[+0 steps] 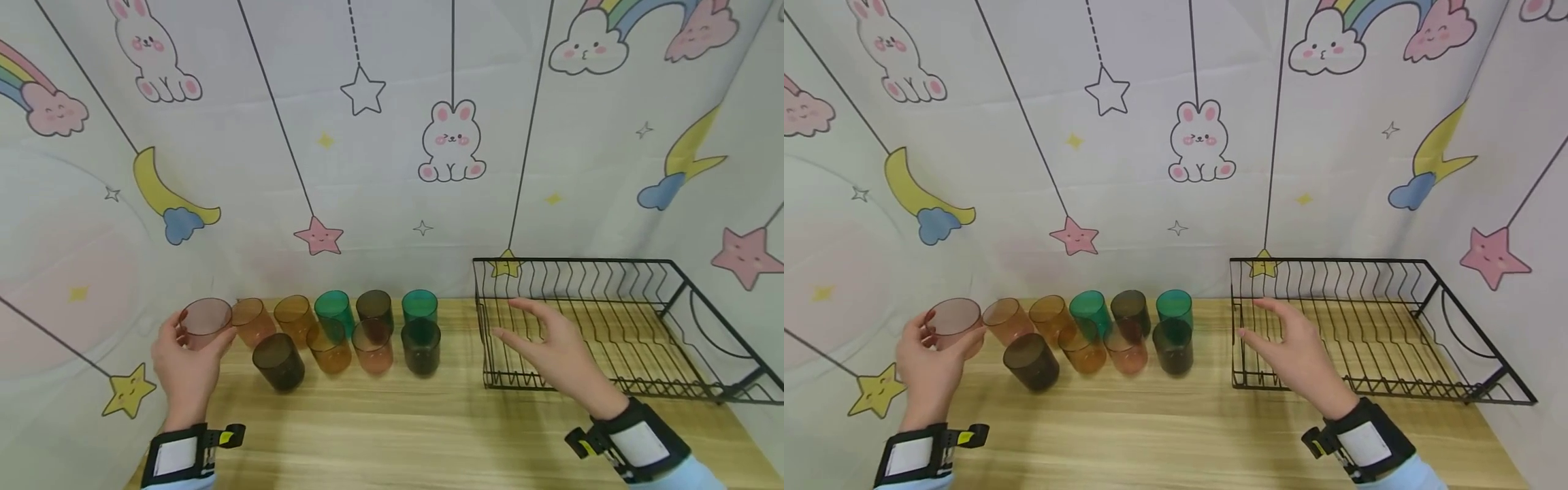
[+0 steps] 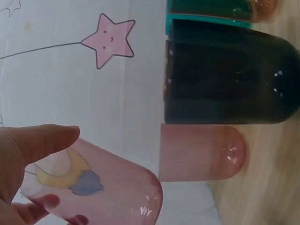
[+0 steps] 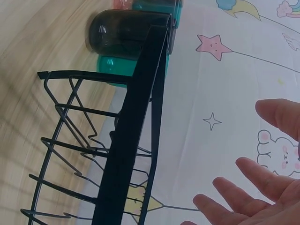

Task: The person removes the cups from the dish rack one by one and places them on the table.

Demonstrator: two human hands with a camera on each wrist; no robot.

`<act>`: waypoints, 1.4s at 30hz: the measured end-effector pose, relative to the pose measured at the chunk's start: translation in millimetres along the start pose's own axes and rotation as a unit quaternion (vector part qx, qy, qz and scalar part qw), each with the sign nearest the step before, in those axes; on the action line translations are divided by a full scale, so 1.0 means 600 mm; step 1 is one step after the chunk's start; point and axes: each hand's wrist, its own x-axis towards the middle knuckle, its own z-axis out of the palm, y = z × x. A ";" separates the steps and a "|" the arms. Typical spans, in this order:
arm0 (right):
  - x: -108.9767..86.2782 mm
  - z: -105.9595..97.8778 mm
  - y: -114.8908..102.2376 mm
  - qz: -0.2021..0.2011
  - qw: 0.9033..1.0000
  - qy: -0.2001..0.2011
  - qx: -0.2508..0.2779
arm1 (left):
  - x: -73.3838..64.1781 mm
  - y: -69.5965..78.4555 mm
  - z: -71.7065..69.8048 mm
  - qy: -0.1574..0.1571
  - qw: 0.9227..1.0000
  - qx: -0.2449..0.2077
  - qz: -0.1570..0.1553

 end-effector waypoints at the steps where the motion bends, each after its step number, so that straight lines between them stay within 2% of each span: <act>1: 0.000 0.000 0.000 0.000 1.000 0.001 -0.001 | 0.002 -0.008 -0.001 -0.003 1.000 0.007 -0.014; 6: -0.002 0.000 0.001 0.003 1.000 0.001 -0.003 | 0.004 -0.037 -0.001 -0.042 0.995 0.035 -0.078; 11: -0.002 0.000 0.000 -0.008 1.000 0.005 -0.003 | 0.003 -0.057 0.000 -0.089 0.989 0.067 -0.096; 18: -0.005 -0.002 -0.002 -0.008 1.000 0.009 -0.005 | -0.001 -0.073 0.005 -0.149 0.979 0.069 -0.121; 30: -0.012 -0.002 -0.001 0.005 1.000 -0.002 -0.004 | -0.002 -0.080 0.014 -0.187 0.971 0.059 -0.135; 42: -0.018 -0.005 0.003 -0.002 1.000 0.013 -0.015 | -0.003 -0.087 0.020 -0.195 0.971 0.040 -0.132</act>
